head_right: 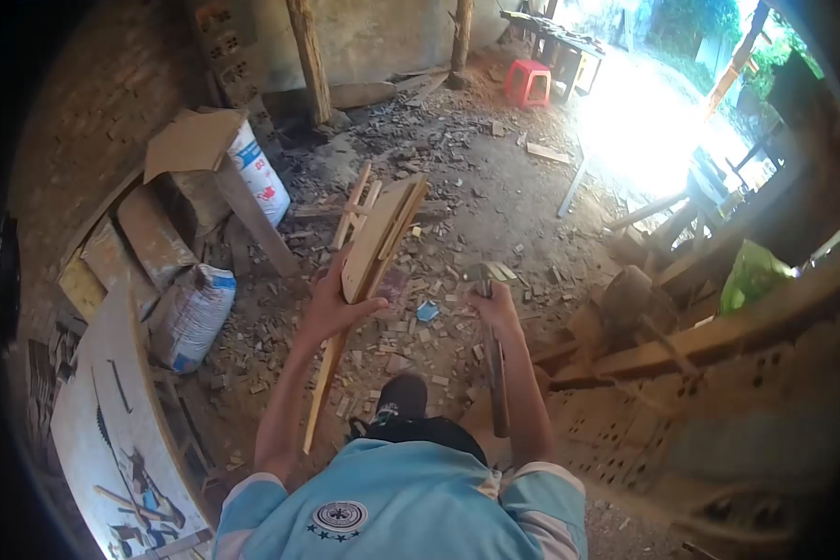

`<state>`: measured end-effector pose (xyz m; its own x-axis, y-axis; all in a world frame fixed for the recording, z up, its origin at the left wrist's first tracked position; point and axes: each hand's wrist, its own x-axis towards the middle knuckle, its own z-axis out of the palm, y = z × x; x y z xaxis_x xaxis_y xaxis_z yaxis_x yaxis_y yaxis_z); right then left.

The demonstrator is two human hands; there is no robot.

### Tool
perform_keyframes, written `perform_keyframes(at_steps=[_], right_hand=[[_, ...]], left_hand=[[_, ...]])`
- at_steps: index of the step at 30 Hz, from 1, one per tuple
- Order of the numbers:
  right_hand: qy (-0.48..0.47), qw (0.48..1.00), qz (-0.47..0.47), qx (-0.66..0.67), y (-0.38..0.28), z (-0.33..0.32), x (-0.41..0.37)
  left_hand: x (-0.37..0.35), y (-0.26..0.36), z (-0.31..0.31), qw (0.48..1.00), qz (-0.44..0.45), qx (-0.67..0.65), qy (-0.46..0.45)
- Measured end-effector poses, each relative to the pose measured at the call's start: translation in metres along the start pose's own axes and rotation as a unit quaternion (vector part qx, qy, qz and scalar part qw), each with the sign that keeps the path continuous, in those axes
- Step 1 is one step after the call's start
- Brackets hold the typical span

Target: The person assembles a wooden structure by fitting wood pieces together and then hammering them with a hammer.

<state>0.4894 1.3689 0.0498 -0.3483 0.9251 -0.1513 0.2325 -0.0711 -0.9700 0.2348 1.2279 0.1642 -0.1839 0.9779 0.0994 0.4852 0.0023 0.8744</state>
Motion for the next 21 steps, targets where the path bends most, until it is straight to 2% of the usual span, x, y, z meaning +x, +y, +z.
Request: perform_keyframes(at_steps=[3,5,6,9,11,13,14,16,18,19,21], right_hand=[[0.073,0.997,0.005,-0.038,0.02,-0.046,0.092],[0.118,0.99,0.01,-0.077,0.037,-0.08,0.144],[0.13,0.988,0.043,-0.074,0.054,-0.1,0.175],[0.127,0.977,0.172,-0.03,0.06,-0.153,0.241],[0.132,0.971,0.195,-0.031,0.127,-0.203,0.298],[0.11,0.961,0.245,-0.067,0.177,-0.258,0.319],[0.161,0.954,0.237,-0.089,0.261,-0.287,0.333],[0.101,0.949,0.299,-0.027,0.287,-0.318,0.333],[0.142,0.867,0.464,-0.113,0.307,-0.33,0.335],[0.081,0.866,0.483,-0.104,0.325,-0.342,0.343],[-0.044,0.854,0.511,-0.088,0.394,-0.383,0.367]], left_hand=[[0.085,-0.039,0.026,0.999,-0.032,0.019,-0.037],[0.138,-0.098,0.05,0.993,-0.06,0.095,-0.038],[0.175,-0.116,0.058,0.987,-0.068,0.138,-0.037],[0.286,-0.126,0.077,0.97,-0.19,0.087,-0.127],[0.369,-0.175,0.113,0.982,-0.083,0.157,-0.06],[0.446,-0.121,0.122,0.955,-0.237,0.093,-0.152],[0.48,-0.135,0.139,0.958,-0.213,0.099,-0.163],[0.568,-0.182,0.168,0.962,-0.147,0.133,-0.186],[0.63,-0.144,0.188,0.954,-0.183,0.16,-0.178],[0.659,-0.131,0.202,0.949,-0.203,0.168,-0.173],[0.724,-0.13,0.235,0.949,-0.189,0.162,-0.194]])
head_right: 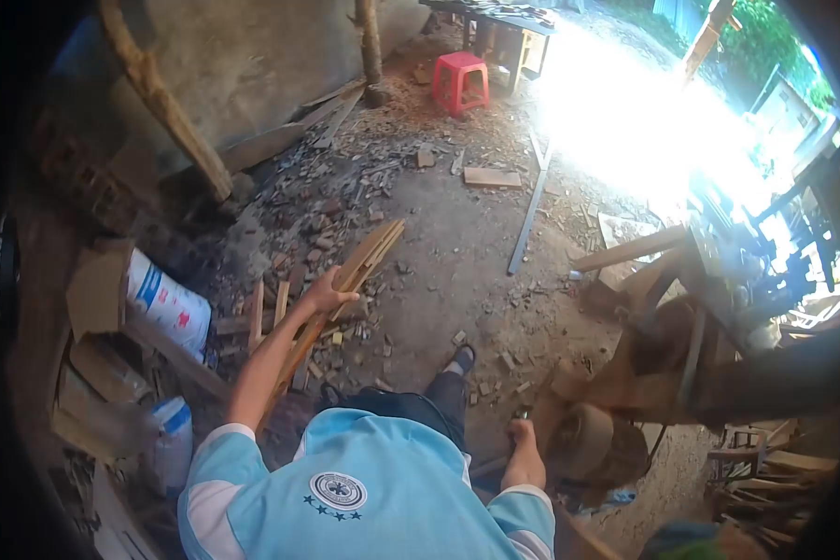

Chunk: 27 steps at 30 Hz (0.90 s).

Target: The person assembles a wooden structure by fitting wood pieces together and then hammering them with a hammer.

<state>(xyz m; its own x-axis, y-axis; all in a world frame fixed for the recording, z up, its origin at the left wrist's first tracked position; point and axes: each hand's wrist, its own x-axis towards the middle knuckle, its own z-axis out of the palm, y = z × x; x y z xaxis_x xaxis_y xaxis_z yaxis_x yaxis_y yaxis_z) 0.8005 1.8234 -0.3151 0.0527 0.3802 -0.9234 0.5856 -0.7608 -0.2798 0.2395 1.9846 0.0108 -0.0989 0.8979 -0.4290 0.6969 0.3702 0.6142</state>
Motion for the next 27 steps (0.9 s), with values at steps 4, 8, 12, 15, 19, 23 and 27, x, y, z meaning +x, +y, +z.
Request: perform_keyframes(at_steps=[4,8,12,15,19,23,27], right_hand=[[0.174,0.829,-0.124,0.516,-0.006,-0.024,0.057],[0.094,0.967,0.017,0.238,-0.178,-0.168,0.091],[0.16,0.955,-0.152,0.197,-0.337,-0.288,0.053],[0.183,0.946,-0.206,0.173,-0.411,-0.367,0.097],[0.212,0.932,-0.263,0.133,-0.467,-0.451,0.21],[0.215,0.973,-0.079,-0.005,-0.521,-0.508,0.27],[0.109,0.992,0.046,0.043,-0.6,-0.551,0.251]], left_hand=[[0.133,0.052,0.012,1.0,0.011,0.003,-0.027],[0.249,0.121,0.013,0.998,0.051,0.026,-0.021],[0.337,0.223,-0.006,0.996,0.043,-0.029,-0.071],[0.447,0.257,0.001,0.978,0.09,-0.146,-0.118],[0.607,0.342,-0.016,0.961,0.15,-0.174,-0.153],[0.758,0.415,-0.039,0.957,0.155,-0.184,-0.162],[0.87,0.494,-0.057,0.913,0.124,-0.275,-0.274]])
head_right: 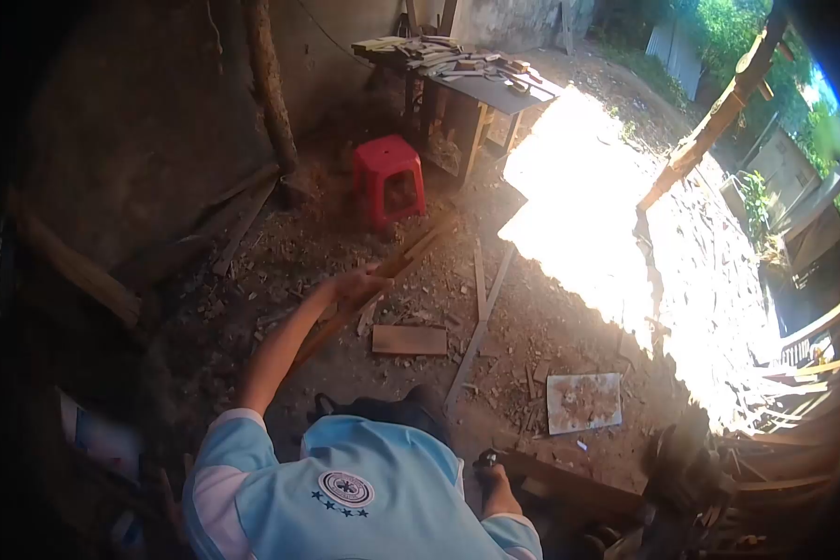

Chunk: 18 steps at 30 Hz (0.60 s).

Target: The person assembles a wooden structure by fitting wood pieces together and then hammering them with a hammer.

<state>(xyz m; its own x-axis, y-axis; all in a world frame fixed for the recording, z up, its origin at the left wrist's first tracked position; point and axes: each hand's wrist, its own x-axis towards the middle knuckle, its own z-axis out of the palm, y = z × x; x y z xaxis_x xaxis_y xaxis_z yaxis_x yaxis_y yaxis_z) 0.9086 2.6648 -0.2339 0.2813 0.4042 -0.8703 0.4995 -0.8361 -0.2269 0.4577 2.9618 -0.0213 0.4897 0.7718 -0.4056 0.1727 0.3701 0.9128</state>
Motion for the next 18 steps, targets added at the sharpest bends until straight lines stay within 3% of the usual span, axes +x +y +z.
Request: perform_keyframes(at_steps=[3,7,9,11,13,15,18], right_hand=[[0.018,1.0,-0.007,-0.001,-0.046,-0.024,0.073],[0.039,0.999,0.009,0.002,-0.154,-0.059,0.176],[0.059,0.998,0.015,0.019,-0.213,-0.083,0.22],[0.079,0.996,0.002,0.036,-0.273,-0.121,0.256],[0.097,0.993,-0.04,0.046,-0.34,-0.163,0.287],[0.101,0.983,-0.155,0.004,-0.417,-0.217,0.303],[0.126,0.956,-0.249,0.092,-0.512,-0.273,0.348]], left_hand=[[0.079,0.051,-0.049,0.977,0.043,-0.177,-0.109],[0.222,0.056,-0.118,0.96,0.078,-0.244,-0.112],[0.286,0.098,-0.16,0.958,0.069,-0.261,-0.098],[0.364,0.108,-0.204,0.983,0.163,-0.088,-0.003],[0.428,0.137,-0.234,0.978,0.175,0.072,0.084],[0.49,0.188,-0.257,0.956,0.108,0.211,0.174],[0.586,0.226,-0.294,0.89,0.075,0.37,0.257]])
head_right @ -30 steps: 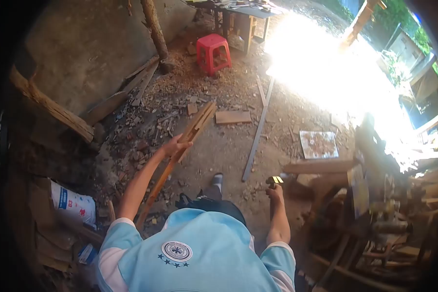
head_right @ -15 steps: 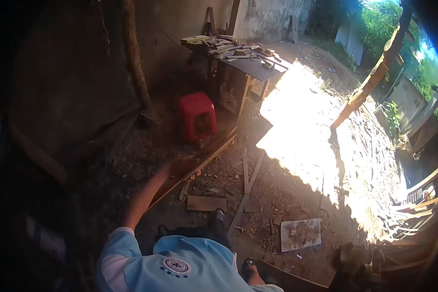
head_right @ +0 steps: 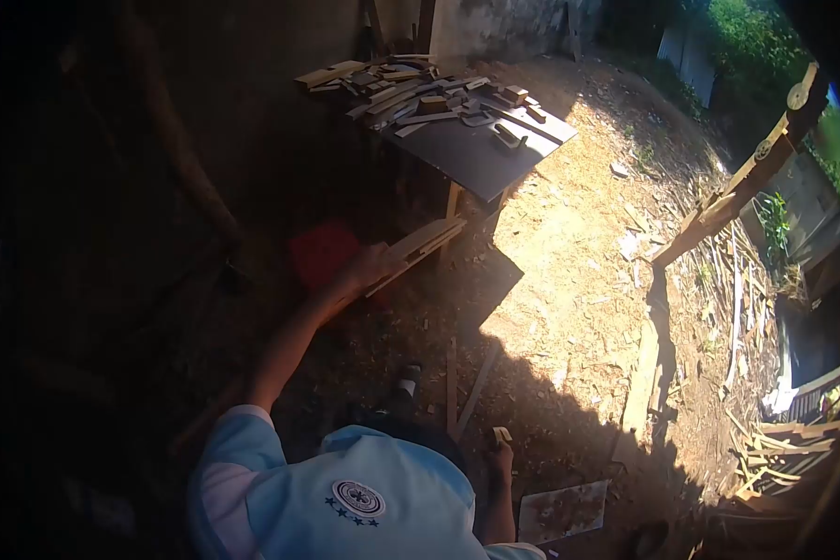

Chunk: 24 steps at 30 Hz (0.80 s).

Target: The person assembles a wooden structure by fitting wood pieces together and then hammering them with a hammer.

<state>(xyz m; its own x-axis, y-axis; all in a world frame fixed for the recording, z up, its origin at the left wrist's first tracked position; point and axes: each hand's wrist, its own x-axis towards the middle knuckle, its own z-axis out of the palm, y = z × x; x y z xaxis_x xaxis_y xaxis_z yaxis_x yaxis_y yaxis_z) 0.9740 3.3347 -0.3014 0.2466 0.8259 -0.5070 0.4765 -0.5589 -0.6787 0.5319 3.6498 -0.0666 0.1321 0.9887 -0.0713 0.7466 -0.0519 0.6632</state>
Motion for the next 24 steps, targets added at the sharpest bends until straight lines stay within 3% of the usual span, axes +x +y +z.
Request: perform_keyframes(at_steps=[3,5,6,9,10,13,14,15,18,19,22,23,24], right_hand=[[0.043,0.999,0.011,-0.008,-0.09,-0.013,0.063],[0.127,0.973,-0.194,0.011,-0.078,-0.008,0.146],[0.065,0.988,-0.142,-0.01,-0.091,-0.022,0.171],[0.04,0.996,-0.077,-0.002,-0.144,-0.062,0.222],[0.039,0.99,-0.105,0.083,-0.167,-0.074,0.24],[0.071,0.949,-0.307,0.012,-0.241,-0.113,0.306],[0.039,0.936,-0.349,0.026,-0.249,-0.126,0.333],[0.065,0.918,-0.392,0.002,-0.265,-0.135,0.36],[0.026,0.962,-0.268,0.041,-0.277,-0.15,0.45],[0.023,0.955,-0.294,0.032,-0.309,-0.158,0.482],[-0.024,0.975,-0.19,0.112,-0.396,-0.172,0.51],[-0.058,0.968,-0.084,0.228,-0.426,-0.177,0.513],[-0.072,0.968,-0.122,0.208,-0.45,-0.181,0.518]], left_hand=[[0.095,-0.003,0.001,0.996,0.028,0.08,-0.025],[0.166,-0.002,0.0,0.989,0.05,0.137,0.012],[0.191,-0.001,0.004,0.985,0.053,0.162,0.024],[0.284,0.002,-0.006,0.988,0.047,0.142,-0.033],[0.311,0.007,-0.008,0.989,0.056,0.134,-0.015],[0.388,0.02,-0.002,0.988,0.058,0.144,-0.01],[0.413,0.022,0.002,0.987,0.065,0.148,-0.024],[0.437,0.025,0.001,0.985,0.069,0.151,-0.038],[0.469,0.013,0.04,0.976,0.056,0.192,-0.083],[0.495,0.016,0.036,0.971,0.055,0.219,-0.082],[0.516,0.003,0.053,0.962,0.069,0.247,-0.092],[0.525,0.006,0.059,0.963,0.067,0.242,-0.097],[0.53,0.0,0.065,0.965,0.089,0.236,-0.068]])
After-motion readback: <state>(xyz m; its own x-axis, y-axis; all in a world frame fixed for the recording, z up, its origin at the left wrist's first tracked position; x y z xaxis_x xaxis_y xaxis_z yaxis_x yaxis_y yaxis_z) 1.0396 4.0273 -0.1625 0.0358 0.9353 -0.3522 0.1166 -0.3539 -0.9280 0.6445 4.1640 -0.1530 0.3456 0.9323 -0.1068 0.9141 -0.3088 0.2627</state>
